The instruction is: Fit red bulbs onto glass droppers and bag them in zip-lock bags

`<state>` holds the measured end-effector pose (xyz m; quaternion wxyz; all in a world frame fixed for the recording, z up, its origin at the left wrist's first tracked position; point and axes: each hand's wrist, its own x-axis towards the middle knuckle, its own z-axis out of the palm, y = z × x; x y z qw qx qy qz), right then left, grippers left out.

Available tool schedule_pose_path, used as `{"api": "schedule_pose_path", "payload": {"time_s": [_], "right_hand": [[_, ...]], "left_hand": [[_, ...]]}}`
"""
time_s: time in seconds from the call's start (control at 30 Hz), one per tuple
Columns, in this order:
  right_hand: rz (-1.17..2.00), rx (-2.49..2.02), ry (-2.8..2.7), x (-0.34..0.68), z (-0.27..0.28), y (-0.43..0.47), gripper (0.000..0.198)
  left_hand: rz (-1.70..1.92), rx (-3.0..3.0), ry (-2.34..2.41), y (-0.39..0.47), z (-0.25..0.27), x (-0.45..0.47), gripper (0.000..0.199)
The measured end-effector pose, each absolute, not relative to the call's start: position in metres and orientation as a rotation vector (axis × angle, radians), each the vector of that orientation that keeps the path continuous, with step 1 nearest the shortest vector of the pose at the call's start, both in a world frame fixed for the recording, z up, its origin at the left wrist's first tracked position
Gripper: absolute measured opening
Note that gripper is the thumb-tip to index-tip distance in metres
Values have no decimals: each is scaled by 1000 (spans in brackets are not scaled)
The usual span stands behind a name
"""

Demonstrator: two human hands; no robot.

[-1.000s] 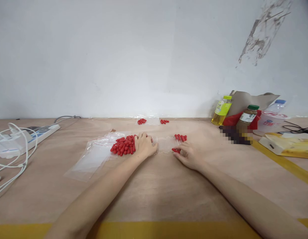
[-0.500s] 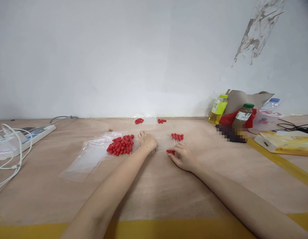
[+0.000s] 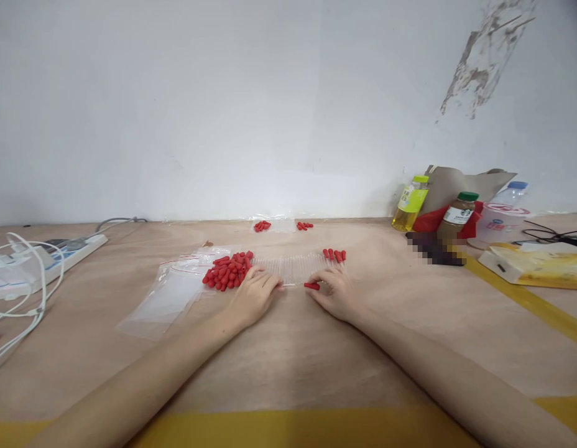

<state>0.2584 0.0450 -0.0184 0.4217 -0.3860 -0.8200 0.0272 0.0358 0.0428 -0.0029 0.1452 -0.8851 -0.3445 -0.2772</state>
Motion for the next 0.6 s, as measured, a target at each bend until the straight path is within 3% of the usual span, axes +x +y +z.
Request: {"api": "schedule_pose_path", "payload": {"time_s": [0.13,0.6], "right_hand": [[51,-947,-2148,244,-18,41,19],[109,-858,-2126,241,-22,40,9]], "left_hand": [[-992,-2503,-848,44,-19,25,13],[-1006,-2558,-776,49,-22,27,17]]}}
